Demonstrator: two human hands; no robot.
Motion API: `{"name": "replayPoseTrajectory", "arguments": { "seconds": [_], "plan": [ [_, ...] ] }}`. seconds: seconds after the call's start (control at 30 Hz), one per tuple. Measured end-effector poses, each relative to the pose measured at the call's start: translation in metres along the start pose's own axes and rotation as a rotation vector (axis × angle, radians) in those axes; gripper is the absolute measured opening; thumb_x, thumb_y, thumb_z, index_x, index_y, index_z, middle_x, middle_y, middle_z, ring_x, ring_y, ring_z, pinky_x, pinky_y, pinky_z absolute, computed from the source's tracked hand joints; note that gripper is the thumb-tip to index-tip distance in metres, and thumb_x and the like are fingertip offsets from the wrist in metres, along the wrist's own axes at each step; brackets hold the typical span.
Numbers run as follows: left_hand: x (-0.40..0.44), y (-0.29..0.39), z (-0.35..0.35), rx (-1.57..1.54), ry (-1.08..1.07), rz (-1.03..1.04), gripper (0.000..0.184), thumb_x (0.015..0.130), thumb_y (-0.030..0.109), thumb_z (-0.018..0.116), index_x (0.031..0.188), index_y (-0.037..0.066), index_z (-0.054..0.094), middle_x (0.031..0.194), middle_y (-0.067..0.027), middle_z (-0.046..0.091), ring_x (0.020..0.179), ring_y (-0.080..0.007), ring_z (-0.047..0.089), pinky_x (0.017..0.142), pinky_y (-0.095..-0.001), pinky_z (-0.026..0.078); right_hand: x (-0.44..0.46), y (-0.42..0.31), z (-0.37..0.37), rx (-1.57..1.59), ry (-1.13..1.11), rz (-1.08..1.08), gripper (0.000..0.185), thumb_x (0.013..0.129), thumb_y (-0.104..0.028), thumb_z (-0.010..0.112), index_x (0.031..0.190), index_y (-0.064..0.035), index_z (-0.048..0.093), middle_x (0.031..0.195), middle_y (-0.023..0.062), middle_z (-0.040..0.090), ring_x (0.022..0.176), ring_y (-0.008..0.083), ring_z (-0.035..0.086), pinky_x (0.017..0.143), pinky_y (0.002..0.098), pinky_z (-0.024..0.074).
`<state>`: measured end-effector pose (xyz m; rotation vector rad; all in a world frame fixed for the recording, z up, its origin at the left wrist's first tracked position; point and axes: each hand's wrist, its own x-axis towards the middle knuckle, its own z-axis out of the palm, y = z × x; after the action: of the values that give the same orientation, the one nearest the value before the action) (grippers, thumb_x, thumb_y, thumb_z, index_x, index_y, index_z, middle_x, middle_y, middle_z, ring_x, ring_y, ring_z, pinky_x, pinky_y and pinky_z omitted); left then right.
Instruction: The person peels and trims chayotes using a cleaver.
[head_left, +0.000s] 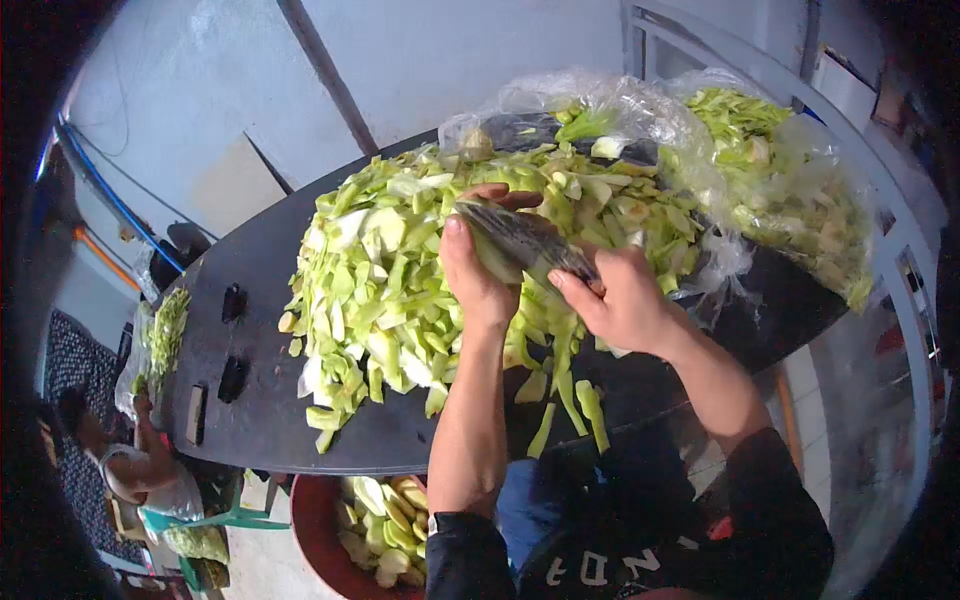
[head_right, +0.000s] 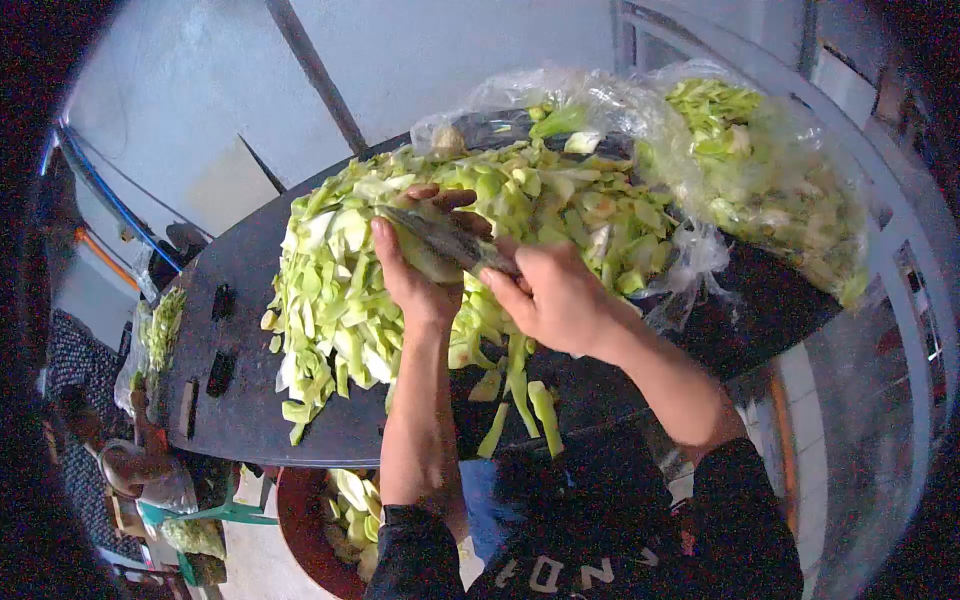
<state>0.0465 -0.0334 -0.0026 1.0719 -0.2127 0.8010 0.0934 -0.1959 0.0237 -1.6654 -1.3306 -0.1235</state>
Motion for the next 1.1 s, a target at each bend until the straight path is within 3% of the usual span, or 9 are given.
{"name": "replayPoseTrajectory", "arguments": {
  "seconds": [0.07,0.13,0.2,0.33,0.6,0.8,0.9,1.0,1.1],
  "plan": [
    [0.003,-0.010,-0.004,0.008,0.091,-0.032,0.064,0.091,0.063,0.040,0.119,0.007,0.050,0.105,-0.0192,0.062,0.085,-0.0300,0.062,0.076,-0.0408,0.051,0.002,0.010,0.000,0.098,-0.044,0.161,0.020,0.089,-0.014,0.062,0.082,0.0029,0.055,0.060,0.0170,0.056,0.049,0.0256,0.055,0.048,0.0394,0.0412],
    [0.004,-0.017,-0.002,-0.043,0.168,-0.053,0.063,0.092,0.062,0.039,0.119,0.007,0.051,0.105,-0.0182,0.062,0.089,-0.0290,0.061,0.080,-0.0409,0.049,0.002,0.022,0.003,0.032,-0.016,0.099,0.023,0.089,-0.016,0.063,0.079,0.0035,0.056,0.059,0.0155,0.055,0.049,0.0172,0.053,0.048,0.0363,0.0409],
    [0.006,-0.018,-0.003,-0.085,0.249,-0.065,0.062,0.093,0.062,0.038,0.120,0.007,0.052,0.105,-0.0171,0.062,0.093,-0.0281,0.060,0.084,-0.0409,0.048,0.005,0.025,0.006,0.349,0.062,0.215,0.016,0.092,-0.012,0.060,0.082,-0.0008,0.053,0.058,-0.0004,0.050,0.044,0.0053,0.043,0.040,0.0261,0.0335],
    [0.004,-0.017,-0.007,-0.163,0.180,-0.071,0.061,0.093,0.062,0.039,0.117,0.008,0.054,0.111,-0.0140,0.061,0.100,-0.0241,0.059,0.091,-0.0392,0.045,0.007,0.035,-0.002,0.415,0.048,0.373,0.016,0.092,-0.012,0.060,0.087,0.0015,0.054,0.058,0.0024,0.054,0.045,0.0102,0.052,0.041,0.0283,0.0418],
    [0.007,-0.015,-0.010,-0.724,0.228,-0.225,0.060,0.094,0.058,0.038,0.116,0.004,0.051,0.107,-0.0184,0.057,0.102,-0.0331,0.055,0.097,-0.0488,0.042,0.013,0.047,-0.006,0.420,0.107,0.422,0.017,0.095,-0.015,0.057,0.086,-0.0031,0.049,0.053,0.0003,0.049,0.040,0.0080,0.047,0.039,0.0264,0.0404],
    [0.010,-0.008,-0.028,-0.809,0.257,-0.261,0.059,0.093,0.058,0.041,0.116,0.005,0.051,0.093,-0.0148,0.056,0.082,-0.0279,0.053,0.080,-0.0430,0.047,0.014,0.050,-0.016,0.457,0.202,0.383,0.016,0.093,-0.013,0.058,0.081,-0.0035,0.052,0.052,0.0006,0.051,0.040,0.0087,0.050,0.039,0.0272,0.0400],
    [0.009,0.005,-0.036,-0.768,0.372,-0.208,0.054,0.093,0.053,0.046,0.117,0.005,0.050,0.093,-0.0148,0.055,0.084,-0.0273,0.054,0.076,-0.0407,0.049,0.016,0.058,-0.025,0.460,0.246,0.360,0.017,0.094,-0.013,0.058,0.082,-0.0035,0.052,0.052,0.0003,0.051,0.040,0.0085,0.048,0.038,0.0270,0.0390],
    [-0.005,0.026,-0.068,-0.705,0.392,-0.051,0.051,0.093,0.045,0.052,0.124,0.005,0.053,0.114,-0.0171,0.060,0.102,-0.0330,0.057,0.089,-0.0458,0.049,0.017,0.063,-0.031,0.495,0.348,0.304,0.017,0.094,-0.014,0.059,0.082,-0.0033,0.052,0.052,0.0000,0.051,0.039,0.0080,0.047,0.038,0.0269,0.0381],
    [-0.068,0.082,-0.091,-0.500,0.535,0.170,0.044,0.090,0.027,0.064,0.126,0.005,0.052,0.118,-0.0153,0.060,0.106,-0.0275,0.061,0.093,-0.0429,0.051,0.013,0.070,-0.040,0.375,0.472,0.289,0.016,0.092,-0.014,0.061,0.083,-0.0024,0.055,0.058,-0.0024,0.053,0.043,0.0056,0.047,0.040,0.0253,0.0370]
  ]
}}
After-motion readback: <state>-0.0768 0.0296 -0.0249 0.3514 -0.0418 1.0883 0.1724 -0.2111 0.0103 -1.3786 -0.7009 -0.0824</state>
